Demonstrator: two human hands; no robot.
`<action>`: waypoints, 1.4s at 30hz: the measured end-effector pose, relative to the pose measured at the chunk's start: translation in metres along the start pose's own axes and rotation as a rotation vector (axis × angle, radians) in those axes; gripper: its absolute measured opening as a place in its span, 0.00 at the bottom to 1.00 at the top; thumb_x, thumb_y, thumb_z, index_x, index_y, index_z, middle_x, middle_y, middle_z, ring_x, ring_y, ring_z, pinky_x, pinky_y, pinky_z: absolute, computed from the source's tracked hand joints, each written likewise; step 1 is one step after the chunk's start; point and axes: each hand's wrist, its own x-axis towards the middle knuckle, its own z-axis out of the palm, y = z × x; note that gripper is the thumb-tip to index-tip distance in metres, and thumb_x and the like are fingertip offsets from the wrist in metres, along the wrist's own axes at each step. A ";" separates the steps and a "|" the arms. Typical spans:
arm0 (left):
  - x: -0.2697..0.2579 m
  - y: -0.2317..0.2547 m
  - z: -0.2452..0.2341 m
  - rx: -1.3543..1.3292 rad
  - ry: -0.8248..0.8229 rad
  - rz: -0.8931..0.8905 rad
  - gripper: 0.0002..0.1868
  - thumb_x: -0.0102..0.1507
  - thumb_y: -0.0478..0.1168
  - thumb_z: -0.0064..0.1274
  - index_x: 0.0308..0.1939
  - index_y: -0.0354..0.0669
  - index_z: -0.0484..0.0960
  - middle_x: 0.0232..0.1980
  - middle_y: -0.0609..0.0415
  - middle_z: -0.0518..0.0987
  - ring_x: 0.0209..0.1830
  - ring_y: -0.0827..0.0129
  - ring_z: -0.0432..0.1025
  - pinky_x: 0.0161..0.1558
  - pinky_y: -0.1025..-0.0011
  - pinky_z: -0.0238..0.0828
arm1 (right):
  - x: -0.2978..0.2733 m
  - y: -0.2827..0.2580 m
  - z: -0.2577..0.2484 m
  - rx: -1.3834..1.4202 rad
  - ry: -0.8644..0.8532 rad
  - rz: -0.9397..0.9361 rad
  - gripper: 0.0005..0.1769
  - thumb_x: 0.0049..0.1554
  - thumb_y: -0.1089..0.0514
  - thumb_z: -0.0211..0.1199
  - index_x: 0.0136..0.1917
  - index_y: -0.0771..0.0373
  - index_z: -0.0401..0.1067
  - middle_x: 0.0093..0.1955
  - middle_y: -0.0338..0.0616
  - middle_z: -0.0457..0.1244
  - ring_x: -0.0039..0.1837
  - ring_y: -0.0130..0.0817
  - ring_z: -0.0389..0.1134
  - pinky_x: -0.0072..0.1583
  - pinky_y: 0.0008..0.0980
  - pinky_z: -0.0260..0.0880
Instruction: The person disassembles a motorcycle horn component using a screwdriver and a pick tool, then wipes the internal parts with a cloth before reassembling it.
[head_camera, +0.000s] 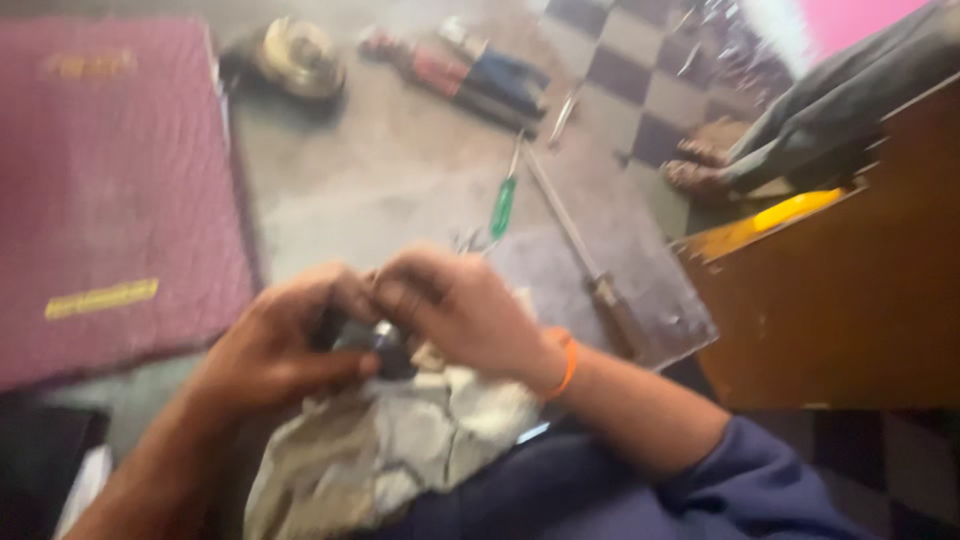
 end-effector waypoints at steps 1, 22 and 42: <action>0.003 0.002 -0.001 0.210 -0.036 0.146 0.15 0.55 0.30 0.68 0.43 0.37 0.80 0.48 0.48 0.81 0.49 0.70 0.75 0.50 0.71 0.73 | 0.002 0.005 -0.003 0.008 0.030 0.005 0.08 0.63 0.58 0.62 0.53 0.63 0.76 0.42 0.41 0.70 0.42 0.24 0.72 0.45 0.28 0.74; 0.010 0.034 0.022 0.520 0.160 0.109 0.13 0.51 0.36 0.66 0.39 0.39 0.85 0.50 0.53 0.82 0.48 0.66 0.77 0.48 0.69 0.77 | 0.132 0.130 -0.194 -0.819 0.342 0.194 0.12 0.51 0.56 0.68 0.49 0.55 0.82 0.51 0.48 0.72 0.55 0.47 0.72 0.58 0.41 0.70; 0.010 0.035 0.033 0.513 0.096 0.147 0.11 0.55 0.38 0.64 0.40 0.42 0.84 0.55 0.53 0.82 0.51 0.64 0.79 0.50 0.68 0.77 | 0.212 0.167 -0.188 -0.882 0.280 0.652 0.22 0.47 0.50 0.76 0.51 0.62 0.80 0.57 0.59 0.69 0.62 0.52 0.70 0.63 0.44 0.70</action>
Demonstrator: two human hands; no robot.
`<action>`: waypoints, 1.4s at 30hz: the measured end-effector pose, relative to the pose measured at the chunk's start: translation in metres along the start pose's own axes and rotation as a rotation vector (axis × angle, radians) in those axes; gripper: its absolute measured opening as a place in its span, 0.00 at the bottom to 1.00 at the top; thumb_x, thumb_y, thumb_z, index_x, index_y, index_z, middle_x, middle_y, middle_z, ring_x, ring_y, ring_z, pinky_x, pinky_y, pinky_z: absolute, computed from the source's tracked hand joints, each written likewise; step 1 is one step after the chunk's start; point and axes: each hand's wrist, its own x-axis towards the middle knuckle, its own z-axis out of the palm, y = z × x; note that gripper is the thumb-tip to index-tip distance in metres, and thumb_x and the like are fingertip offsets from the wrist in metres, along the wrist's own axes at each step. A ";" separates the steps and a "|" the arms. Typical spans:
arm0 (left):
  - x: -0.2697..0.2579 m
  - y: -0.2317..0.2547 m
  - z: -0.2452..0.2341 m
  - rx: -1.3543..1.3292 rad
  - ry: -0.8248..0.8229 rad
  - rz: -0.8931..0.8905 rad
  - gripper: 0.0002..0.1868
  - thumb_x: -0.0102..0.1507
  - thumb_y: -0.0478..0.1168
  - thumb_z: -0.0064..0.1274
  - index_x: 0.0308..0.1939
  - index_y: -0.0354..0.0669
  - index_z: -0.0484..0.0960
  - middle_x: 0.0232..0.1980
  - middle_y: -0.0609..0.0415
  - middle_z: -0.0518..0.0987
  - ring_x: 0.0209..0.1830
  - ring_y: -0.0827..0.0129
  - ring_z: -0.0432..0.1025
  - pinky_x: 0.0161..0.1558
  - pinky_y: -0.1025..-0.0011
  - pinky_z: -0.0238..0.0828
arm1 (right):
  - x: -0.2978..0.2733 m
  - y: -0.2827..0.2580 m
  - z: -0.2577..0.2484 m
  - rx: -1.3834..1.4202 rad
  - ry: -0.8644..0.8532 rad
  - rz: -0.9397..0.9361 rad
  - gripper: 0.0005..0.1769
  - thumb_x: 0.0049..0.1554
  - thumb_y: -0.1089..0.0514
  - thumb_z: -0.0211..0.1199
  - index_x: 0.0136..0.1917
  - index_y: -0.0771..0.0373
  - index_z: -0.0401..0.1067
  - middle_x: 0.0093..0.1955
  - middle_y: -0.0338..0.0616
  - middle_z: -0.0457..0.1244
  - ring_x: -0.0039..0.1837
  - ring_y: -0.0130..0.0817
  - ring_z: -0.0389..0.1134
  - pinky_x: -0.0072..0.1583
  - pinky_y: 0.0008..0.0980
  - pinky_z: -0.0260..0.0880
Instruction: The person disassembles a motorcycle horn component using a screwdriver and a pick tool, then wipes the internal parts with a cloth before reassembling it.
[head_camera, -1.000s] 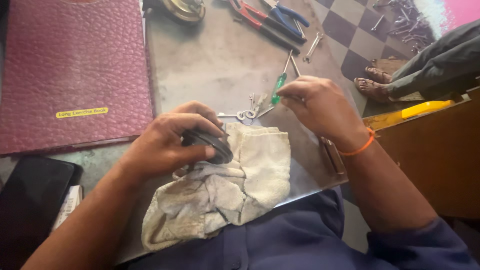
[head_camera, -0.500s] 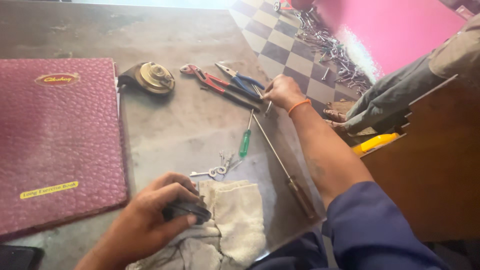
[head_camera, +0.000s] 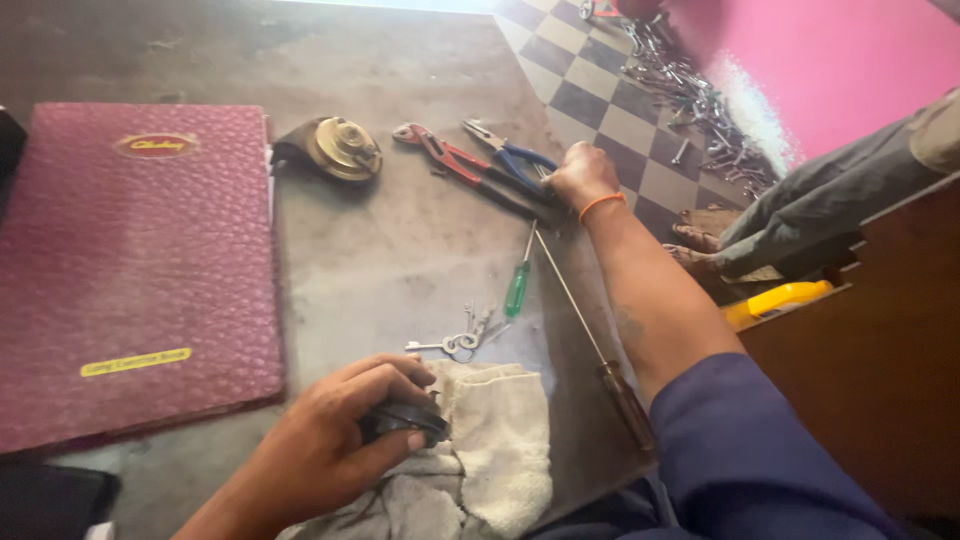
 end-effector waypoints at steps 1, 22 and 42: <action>-0.001 0.001 -0.001 0.016 -0.002 0.025 0.11 0.55 0.37 0.64 0.40 0.42 0.84 0.55 0.52 0.82 0.51 0.62 0.80 0.50 0.67 0.76 | 0.001 -0.006 0.001 0.005 -0.004 -0.010 0.22 0.47 0.50 0.76 0.51 0.62 0.80 0.57 0.59 0.69 0.62 0.52 0.70 0.63 0.44 0.70; 0.000 0.010 0.004 0.053 0.064 0.072 0.12 0.55 0.37 0.63 0.41 0.42 0.81 0.49 0.53 0.84 0.48 0.63 0.80 0.49 0.66 0.76 | -0.215 0.066 -0.054 1.413 -0.293 -0.093 0.19 0.59 0.68 0.63 0.63 0.71 0.72 0.45 0.49 0.68 0.45 0.34 0.71 0.46 0.32 0.71; -0.008 0.011 0.018 0.086 0.215 -0.009 0.14 0.57 0.36 0.64 0.45 0.37 0.82 0.54 0.49 0.82 0.50 0.63 0.80 0.52 0.67 0.77 | -0.325 0.003 -0.042 1.633 -0.455 -0.043 0.12 0.60 0.67 0.61 0.57 0.72 0.69 0.49 0.57 0.71 0.45 0.36 0.74 0.48 0.36 0.77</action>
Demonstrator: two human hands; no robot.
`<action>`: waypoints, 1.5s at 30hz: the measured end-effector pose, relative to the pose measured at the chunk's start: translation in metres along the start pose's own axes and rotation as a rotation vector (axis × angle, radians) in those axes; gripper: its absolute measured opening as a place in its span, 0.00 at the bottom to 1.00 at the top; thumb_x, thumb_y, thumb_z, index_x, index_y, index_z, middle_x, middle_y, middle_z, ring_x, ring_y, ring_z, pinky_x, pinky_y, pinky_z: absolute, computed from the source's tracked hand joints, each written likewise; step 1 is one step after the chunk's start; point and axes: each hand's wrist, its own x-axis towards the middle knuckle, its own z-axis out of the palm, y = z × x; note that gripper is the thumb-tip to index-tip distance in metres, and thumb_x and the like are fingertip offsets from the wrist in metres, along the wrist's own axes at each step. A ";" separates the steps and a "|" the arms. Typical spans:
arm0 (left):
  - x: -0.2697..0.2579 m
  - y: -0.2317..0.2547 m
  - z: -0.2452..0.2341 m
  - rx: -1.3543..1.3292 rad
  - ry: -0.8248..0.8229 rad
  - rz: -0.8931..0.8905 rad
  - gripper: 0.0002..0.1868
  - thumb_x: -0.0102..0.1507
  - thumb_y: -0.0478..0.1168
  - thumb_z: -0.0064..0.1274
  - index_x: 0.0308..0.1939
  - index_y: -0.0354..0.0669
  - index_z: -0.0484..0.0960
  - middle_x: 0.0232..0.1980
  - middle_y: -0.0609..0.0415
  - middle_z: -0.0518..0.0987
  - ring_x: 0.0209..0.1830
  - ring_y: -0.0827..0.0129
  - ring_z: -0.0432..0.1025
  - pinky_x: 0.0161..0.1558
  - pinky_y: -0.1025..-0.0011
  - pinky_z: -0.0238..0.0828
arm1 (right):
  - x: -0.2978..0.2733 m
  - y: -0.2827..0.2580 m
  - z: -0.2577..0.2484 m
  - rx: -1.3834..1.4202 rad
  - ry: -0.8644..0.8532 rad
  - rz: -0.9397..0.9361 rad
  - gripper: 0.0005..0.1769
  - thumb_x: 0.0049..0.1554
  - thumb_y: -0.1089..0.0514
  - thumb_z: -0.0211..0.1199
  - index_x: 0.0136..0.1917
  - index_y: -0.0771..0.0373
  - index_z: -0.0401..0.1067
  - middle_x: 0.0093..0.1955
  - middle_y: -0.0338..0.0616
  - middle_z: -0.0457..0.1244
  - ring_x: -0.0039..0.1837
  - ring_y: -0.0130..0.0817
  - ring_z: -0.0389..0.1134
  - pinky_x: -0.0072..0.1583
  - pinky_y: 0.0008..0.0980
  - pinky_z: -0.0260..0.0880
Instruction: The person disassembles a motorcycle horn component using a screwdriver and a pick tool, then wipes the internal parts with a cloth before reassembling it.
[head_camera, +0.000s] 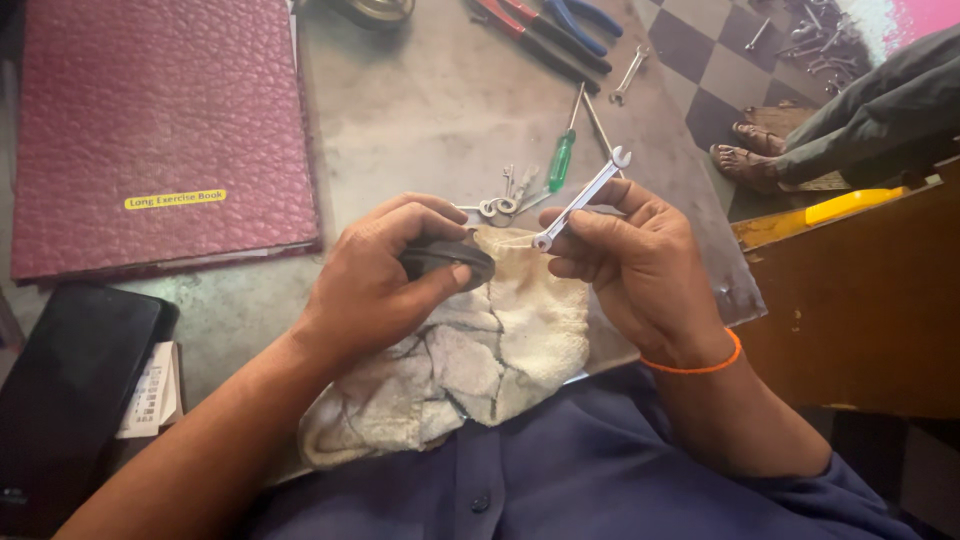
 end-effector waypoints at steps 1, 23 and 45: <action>0.000 0.000 -0.001 -0.011 -0.013 -0.027 0.14 0.57 0.37 0.64 0.45 0.37 0.82 0.54 0.49 0.82 0.49 0.64 0.81 0.51 0.68 0.78 | 0.001 0.002 -0.001 -0.008 0.001 -0.006 0.12 0.60 0.67 0.61 0.57 0.71 0.68 0.49 0.57 0.71 0.45 0.37 0.73 0.48 0.37 0.77; 0.002 -0.003 -0.005 -0.023 -0.034 0.048 0.13 0.56 0.35 0.64 0.43 0.38 0.80 0.51 0.52 0.82 0.48 0.66 0.80 0.50 0.69 0.77 | -0.016 -0.032 0.052 -1.221 -0.292 -0.751 0.09 0.61 0.66 0.64 0.55 0.63 0.78 0.47 0.46 0.68 0.47 0.36 0.72 0.48 0.32 0.70; 0.007 -0.007 -0.012 0.005 0.208 -0.140 0.16 0.56 0.41 0.66 0.44 0.38 0.83 0.47 0.50 0.83 0.44 0.64 0.80 0.46 0.67 0.77 | -0.009 -0.011 0.007 -1.311 0.087 -0.730 0.29 0.59 0.58 0.70 0.72 0.65 0.68 0.63 0.52 0.68 0.64 0.42 0.70 0.62 0.39 0.71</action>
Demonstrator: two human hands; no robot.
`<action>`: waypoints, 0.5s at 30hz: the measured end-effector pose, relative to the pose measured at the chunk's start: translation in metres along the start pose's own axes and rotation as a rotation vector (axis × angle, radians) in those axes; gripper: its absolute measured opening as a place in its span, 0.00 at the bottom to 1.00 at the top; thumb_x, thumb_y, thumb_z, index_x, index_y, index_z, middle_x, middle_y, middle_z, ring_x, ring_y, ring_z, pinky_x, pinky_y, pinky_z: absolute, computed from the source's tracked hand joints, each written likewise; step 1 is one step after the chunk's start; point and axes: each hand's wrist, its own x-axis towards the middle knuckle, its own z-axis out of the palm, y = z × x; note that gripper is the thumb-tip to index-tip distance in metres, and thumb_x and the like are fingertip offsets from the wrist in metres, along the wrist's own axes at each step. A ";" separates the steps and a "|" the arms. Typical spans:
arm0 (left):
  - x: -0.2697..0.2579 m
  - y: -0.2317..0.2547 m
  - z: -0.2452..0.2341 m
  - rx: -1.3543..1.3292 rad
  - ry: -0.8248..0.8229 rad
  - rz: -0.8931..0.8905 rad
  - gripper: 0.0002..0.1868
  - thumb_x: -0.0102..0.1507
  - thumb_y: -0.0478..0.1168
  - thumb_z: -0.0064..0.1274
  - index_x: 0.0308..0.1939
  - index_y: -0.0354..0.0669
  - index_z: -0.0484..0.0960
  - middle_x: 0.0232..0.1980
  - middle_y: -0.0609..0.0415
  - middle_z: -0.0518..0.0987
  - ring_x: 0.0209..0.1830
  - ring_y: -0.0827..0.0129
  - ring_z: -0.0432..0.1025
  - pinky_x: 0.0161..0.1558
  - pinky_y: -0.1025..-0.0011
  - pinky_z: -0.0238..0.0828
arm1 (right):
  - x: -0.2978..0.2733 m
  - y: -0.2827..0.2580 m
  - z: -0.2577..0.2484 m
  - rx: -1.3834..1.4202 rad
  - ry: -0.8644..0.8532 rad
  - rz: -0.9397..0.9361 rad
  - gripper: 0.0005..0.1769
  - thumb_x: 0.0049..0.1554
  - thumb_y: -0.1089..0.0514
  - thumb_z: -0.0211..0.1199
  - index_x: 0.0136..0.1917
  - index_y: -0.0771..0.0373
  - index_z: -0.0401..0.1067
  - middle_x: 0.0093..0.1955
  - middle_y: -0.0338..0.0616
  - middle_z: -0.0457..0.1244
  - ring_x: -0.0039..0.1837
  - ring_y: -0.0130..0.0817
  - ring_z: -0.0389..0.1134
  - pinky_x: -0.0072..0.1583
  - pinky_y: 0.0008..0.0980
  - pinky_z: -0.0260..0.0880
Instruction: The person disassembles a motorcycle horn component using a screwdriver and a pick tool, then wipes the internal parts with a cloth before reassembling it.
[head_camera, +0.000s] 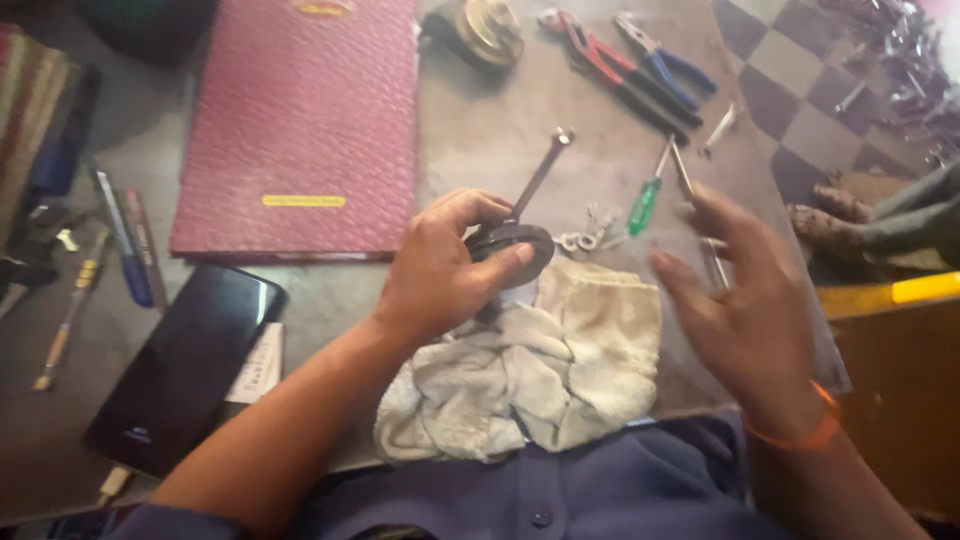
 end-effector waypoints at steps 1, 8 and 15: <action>0.001 -0.001 0.000 -0.001 0.073 -0.050 0.18 0.56 0.43 0.68 0.45 0.37 0.84 0.45 0.49 0.83 0.43 0.64 0.80 0.45 0.67 0.77 | -0.008 0.018 -0.007 -0.197 -0.032 -0.018 0.28 0.59 0.54 0.69 0.70 0.64 0.69 0.63 0.53 0.67 0.66 0.47 0.69 0.65 0.44 0.69; -0.002 -0.006 0.006 0.134 0.080 0.102 0.22 0.52 0.42 0.70 0.46 0.35 0.82 0.53 0.46 0.82 0.49 0.58 0.79 0.50 0.64 0.76 | -0.088 0.107 -0.022 -0.474 -0.322 0.427 0.40 0.51 0.39 0.68 0.73 0.57 0.70 0.62 0.58 0.66 0.62 0.56 0.67 0.61 0.50 0.67; -0.004 0.001 0.016 0.179 0.201 0.041 0.16 0.54 0.41 0.68 0.43 0.39 0.84 0.45 0.50 0.85 0.43 0.62 0.81 0.46 0.67 0.78 | -0.113 0.144 -0.040 -0.260 -0.299 0.611 0.30 0.59 0.47 0.64 0.71 0.62 0.71 0.56 0.58 0.68 0.58 0.52 0.70 0.57 0.46 0.68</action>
